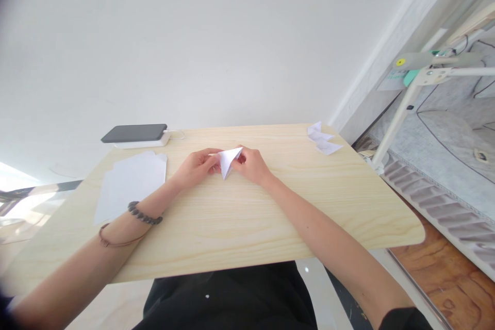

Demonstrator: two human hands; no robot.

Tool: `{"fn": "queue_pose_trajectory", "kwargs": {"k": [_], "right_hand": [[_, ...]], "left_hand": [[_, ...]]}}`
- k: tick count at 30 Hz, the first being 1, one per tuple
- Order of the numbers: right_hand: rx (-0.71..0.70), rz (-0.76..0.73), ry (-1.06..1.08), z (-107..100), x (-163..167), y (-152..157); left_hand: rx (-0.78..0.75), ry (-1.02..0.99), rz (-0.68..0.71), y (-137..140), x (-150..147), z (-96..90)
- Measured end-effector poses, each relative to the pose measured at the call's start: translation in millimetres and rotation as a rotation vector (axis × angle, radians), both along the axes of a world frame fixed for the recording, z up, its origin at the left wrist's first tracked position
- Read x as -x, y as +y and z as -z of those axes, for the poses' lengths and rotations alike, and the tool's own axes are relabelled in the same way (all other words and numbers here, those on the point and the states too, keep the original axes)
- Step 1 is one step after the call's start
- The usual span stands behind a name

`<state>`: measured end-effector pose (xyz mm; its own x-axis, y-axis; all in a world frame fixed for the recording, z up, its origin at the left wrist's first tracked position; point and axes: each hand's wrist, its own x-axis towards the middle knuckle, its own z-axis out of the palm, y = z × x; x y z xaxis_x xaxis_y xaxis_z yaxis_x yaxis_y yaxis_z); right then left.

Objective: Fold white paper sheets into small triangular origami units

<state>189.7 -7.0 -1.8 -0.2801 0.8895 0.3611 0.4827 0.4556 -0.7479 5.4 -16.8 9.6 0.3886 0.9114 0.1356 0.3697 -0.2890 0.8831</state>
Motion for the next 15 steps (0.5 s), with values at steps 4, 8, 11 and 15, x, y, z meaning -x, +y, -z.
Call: {"fn": "queue_pose_trajectory", "kwargs": {"k": [4,8,11,15], "right_hand": [[-0.123,0.028,0.027,-3.1,6.4,-6.4],[-0.189,0.044,0.026,-3.0,11.0,-9.0],[-0.212,0.035,0.011,-1.8,13.3,-10.2],[-0.213,0.015,-0.024,-0.2,15.7,-12.6]], "left_hand": [[0.132,-0.046,-0.039,3.4,-0.6,0.0],[0.203,-0.061,-0.090,3.6,-2.7,-2.9],[0.241,-0.069,-0.131,3.7,-4.1,-4.7],[0.291,-0.090,-0.155,5.4,-3.5,-4.8]]}}
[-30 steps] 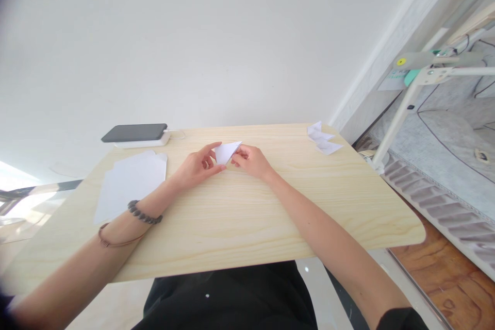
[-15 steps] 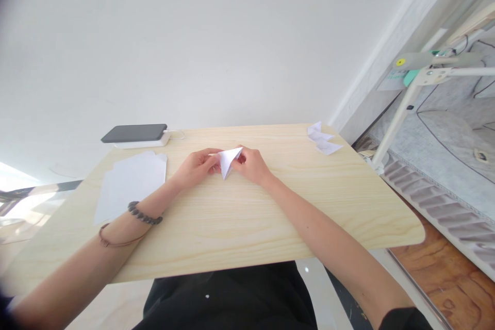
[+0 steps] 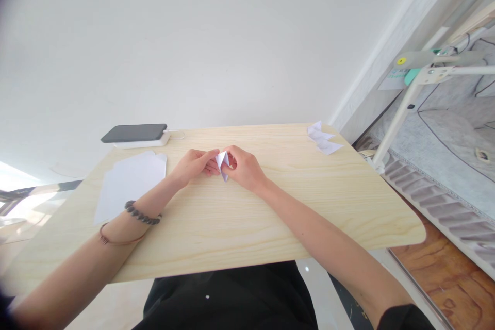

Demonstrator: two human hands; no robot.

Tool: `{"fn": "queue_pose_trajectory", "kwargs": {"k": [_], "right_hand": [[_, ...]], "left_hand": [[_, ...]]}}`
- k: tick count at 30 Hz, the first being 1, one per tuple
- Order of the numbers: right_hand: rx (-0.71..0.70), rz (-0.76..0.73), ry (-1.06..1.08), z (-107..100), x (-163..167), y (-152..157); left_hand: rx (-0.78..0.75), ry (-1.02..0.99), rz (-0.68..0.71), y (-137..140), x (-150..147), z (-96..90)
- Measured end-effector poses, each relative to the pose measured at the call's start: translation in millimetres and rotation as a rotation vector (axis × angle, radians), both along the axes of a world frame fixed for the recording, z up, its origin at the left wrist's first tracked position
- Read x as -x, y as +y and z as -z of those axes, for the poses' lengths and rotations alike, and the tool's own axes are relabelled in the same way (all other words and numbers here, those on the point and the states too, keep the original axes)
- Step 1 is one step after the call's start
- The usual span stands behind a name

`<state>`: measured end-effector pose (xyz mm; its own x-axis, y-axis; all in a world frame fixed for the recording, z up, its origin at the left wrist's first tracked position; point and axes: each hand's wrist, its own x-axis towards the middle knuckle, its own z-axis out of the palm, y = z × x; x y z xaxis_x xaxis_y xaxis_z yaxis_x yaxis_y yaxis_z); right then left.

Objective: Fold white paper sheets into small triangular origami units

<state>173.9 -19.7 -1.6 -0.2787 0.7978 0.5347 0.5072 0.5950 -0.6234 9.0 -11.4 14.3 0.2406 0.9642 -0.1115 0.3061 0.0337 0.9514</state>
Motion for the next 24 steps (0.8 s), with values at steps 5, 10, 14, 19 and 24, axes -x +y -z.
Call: {"fn": "queue_pose_trajectory", "kwargs": {"k": [5,10,14,19,24], "right_hand": [[0.019,-0.006,-0.036,0.9,1.5,-2.5],[-0.020,-0.003,-0.048,1.2,3.7,-5.0],[-0.013,-0.006,-0.032,1.4,4.8,-6.2],[0.021,-0.002,0.044,2.1,1.7,-2.2],[0.070,-0.062,0.106,1.8,-2.1,2.0]], "left_hand": [[0.044,-0.064,0.011,0.8,1.5,-2.5],[0.115,-0.033,0.031,-1.2,0.5,-11.0],[0.125,-0.037,0.031,-1.5,0.8,-13.0],[0.096,-0.082,0.041,-0.3,2.8,-9.0],[0.099,-0.111,0.046,1.5,4.9,-5.3]]}}
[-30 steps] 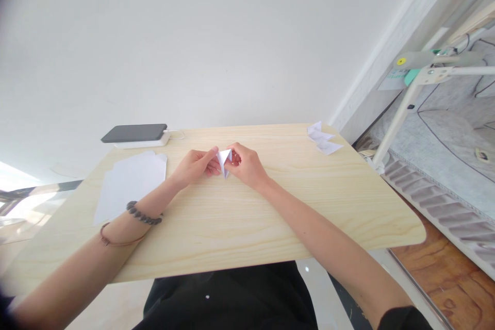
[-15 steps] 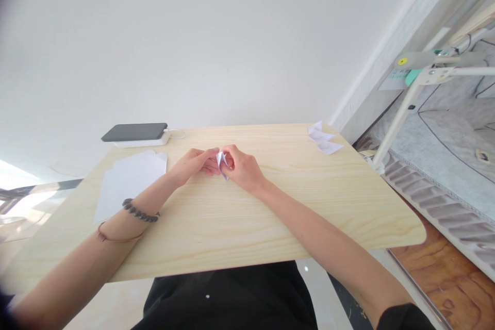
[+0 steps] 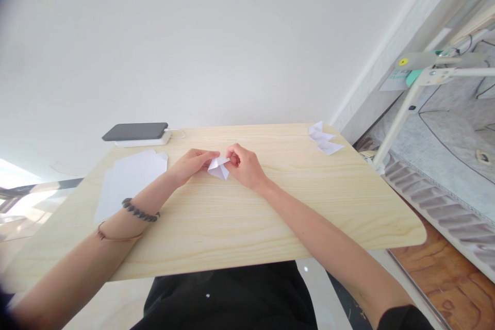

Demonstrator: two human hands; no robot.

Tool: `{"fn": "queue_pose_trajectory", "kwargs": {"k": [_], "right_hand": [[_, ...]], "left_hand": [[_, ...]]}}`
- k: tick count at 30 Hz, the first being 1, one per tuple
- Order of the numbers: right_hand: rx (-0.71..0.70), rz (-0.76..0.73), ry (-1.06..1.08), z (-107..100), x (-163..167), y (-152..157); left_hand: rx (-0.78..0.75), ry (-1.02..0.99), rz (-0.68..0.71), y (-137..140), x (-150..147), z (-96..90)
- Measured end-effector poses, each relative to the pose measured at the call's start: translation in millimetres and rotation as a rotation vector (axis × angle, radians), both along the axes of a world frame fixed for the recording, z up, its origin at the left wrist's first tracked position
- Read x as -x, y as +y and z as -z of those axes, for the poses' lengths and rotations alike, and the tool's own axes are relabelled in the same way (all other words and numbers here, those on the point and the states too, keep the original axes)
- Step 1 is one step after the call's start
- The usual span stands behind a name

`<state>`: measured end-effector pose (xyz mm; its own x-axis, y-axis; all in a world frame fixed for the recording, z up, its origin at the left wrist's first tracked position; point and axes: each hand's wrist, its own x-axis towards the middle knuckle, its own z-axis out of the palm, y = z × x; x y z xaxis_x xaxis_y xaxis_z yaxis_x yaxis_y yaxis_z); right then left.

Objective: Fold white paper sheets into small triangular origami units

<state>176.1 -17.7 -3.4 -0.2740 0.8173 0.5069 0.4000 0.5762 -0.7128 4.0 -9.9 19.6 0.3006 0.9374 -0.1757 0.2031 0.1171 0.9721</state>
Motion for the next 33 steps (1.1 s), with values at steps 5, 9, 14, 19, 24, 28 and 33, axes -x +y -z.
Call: {"fn": "queue_pose_trajectory", "kwargs": {"k": [5,9,14,19,24,28,33], "right_hand": [[-0.038,-0.069,0.032,-1.6,-1.5,0.3],[-0.035,-0.100,0.063,-2.0,-3.4,1.3],[0.080,-0.140,0.100,-5.3,-7.3,2.3],[0.278,-0.135,0.143,-8.4,-6.6,2.1],[0.273,-0.053,0.034,-5.4,-2.2,2.0],[0.272,-0.045,-0.045,-3.0,-1.9,3.2],[0.291,-0.068,-0.060,-2.0,-3.9,4.4]], "left_hand": [[0.003,-0.070,0.021,2.7,3.0,4.5],[-0.022,-0.090,0.030,3.7,4.6,7.9],[-0.035,-0.139,0.074,3.4,5.6,9.6],[-0.050,-0.171,0.084,3.0,6.4,9.3],[-0.115,-0.213,0.075,3.3,6.8,12.3],[-0.135,-0.217,0.033,3.9,6.7,14.9],[-0.096,-0.233,-0.007,3.6,5.8,14.5]]}}
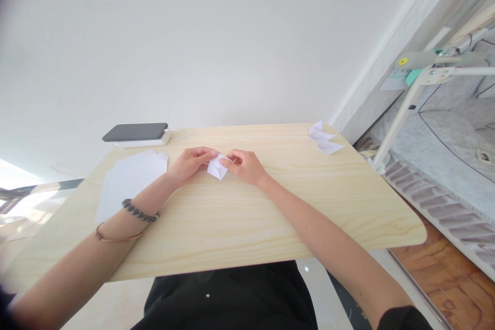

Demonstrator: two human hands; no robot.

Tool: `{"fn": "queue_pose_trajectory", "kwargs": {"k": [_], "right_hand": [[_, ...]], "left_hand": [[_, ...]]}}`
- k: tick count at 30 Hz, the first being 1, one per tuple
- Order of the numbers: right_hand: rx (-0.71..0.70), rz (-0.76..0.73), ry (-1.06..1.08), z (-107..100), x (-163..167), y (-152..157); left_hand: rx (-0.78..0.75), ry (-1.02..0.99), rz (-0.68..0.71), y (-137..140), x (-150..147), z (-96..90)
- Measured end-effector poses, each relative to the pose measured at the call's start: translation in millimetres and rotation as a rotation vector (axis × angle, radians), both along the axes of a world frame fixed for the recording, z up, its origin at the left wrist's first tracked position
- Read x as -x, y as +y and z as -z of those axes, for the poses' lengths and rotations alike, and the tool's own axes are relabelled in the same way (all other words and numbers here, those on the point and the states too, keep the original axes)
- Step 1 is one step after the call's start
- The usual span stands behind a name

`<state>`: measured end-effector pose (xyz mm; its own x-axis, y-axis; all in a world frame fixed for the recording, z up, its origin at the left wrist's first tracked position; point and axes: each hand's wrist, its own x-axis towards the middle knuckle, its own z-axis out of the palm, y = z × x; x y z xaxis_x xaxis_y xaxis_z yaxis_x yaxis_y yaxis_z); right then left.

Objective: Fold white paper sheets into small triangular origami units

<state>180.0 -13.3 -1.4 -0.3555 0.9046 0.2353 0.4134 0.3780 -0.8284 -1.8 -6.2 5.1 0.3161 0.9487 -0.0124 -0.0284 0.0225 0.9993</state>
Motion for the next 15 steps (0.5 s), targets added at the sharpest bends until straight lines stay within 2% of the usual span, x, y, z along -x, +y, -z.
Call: {"fn": "queue_pose_trajectory", "kwargs": {"k": [15], "right_hand": [[0.162,-0.074,0.111,-0.4,-4.1,2.2]], "left_hand": [[-0.002,0.024,-0.038,-1.7,-1.7,-2.6]]}}
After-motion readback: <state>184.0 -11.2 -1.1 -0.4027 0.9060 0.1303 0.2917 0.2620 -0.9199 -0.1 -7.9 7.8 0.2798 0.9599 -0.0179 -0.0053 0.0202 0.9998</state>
